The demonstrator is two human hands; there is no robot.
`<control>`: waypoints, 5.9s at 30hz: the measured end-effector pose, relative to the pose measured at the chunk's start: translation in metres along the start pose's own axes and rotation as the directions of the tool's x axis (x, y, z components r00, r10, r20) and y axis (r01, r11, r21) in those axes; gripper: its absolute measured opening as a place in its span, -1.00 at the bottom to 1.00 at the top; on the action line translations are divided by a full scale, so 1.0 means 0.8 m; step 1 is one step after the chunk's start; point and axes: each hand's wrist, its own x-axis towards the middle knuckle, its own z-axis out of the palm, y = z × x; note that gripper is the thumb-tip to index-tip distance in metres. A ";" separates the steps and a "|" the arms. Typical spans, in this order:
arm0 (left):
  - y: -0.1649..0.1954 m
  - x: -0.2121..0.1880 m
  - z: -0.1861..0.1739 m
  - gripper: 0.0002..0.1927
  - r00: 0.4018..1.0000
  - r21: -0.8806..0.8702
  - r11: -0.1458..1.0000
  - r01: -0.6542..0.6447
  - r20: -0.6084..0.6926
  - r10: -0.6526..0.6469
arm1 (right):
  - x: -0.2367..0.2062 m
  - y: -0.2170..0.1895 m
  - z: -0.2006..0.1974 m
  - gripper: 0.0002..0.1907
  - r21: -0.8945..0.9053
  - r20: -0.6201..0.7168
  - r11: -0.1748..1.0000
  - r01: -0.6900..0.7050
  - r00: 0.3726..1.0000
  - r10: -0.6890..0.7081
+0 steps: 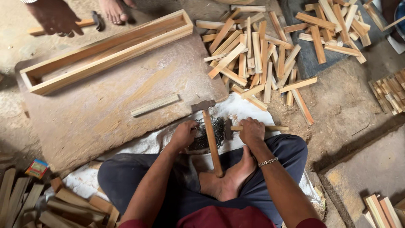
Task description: The person sits on the floor and repeatedly hammers nails into small wooden slats using a hammer. They pick up slats from a pile, place them on a stone block, drive nails into them, and then toss the finished pieces aside.
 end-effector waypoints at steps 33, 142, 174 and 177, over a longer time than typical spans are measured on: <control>-0.036 0.054 -0.071 -0.94 0.880 0.076 0.997 0.016 -0.475 0.022 | -0.113 -0.119 0.055 -0.37 0.893 0.444 0.024 -0.450 0.869 -0.217; -0.001 -0.001 -0.062 -0.83 0.996 0.357 0.932 0.059 0.046 -0.081 | -0.111 -0.113 0.013 -0.23 0.980 0.148 0.166 -0.108 0.956 -0.252; 0.020 -0.032 0.016 -0.63 0.944 0.245 0.970 -0.002 0.321 -0.079 | -0.081 -0.121 -0.014 -0.21 0.946 0.294 0.219 -0.237 0.913 -0.283; 0.012 -0.034 0.018 -0.67 0.966 0.194 0.971 0.137 0.190 -0.174 | -0.087 -0.103 -0.011 -0.22 0.940 0.303 -0.022 -0.341 0.862 -0.406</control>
